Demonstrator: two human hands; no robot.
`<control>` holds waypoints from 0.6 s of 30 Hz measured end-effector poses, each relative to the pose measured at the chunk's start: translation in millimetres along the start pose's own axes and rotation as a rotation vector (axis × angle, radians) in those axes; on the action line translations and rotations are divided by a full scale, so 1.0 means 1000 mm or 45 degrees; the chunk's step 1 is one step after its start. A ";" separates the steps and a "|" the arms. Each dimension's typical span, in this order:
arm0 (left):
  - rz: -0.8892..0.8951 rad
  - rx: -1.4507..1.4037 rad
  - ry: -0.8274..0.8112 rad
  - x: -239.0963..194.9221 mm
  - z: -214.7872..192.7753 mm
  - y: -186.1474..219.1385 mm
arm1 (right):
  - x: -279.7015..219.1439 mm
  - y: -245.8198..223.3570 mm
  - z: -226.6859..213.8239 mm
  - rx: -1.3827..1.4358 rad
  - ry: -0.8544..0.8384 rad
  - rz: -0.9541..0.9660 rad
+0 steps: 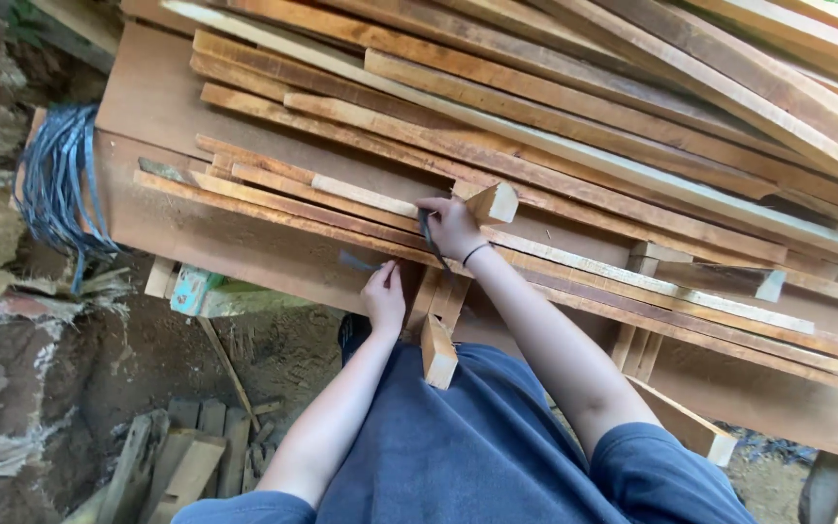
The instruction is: The person selects thin wooden planks from a stack and arranges them into a neat pile. They then use black plastic straps to secure the bundle of planks together, wrapping the straps around the wood and twisting them to tighten the hold.
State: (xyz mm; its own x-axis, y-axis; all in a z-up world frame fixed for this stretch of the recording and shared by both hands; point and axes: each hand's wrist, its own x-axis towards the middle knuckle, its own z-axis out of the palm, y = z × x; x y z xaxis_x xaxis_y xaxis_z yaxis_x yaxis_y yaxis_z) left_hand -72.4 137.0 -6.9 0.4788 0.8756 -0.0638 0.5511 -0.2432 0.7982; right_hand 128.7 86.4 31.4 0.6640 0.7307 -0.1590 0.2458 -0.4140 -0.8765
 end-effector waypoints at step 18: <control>-0.103 -0.127 -0.482 -0.016 -0.031 0.025 | 0.016 0.018 0.026 -0.588 0.353 -0.447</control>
State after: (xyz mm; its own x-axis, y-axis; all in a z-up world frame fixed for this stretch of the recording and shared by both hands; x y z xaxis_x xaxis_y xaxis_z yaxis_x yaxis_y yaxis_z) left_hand -87.9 130.0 32.5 0.6646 0.6703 -0.3303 0.5375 -0.1218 0.8344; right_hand 125.2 104.6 1.5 0.6314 0.7232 0.2799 0.7196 -0.4118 -0.5592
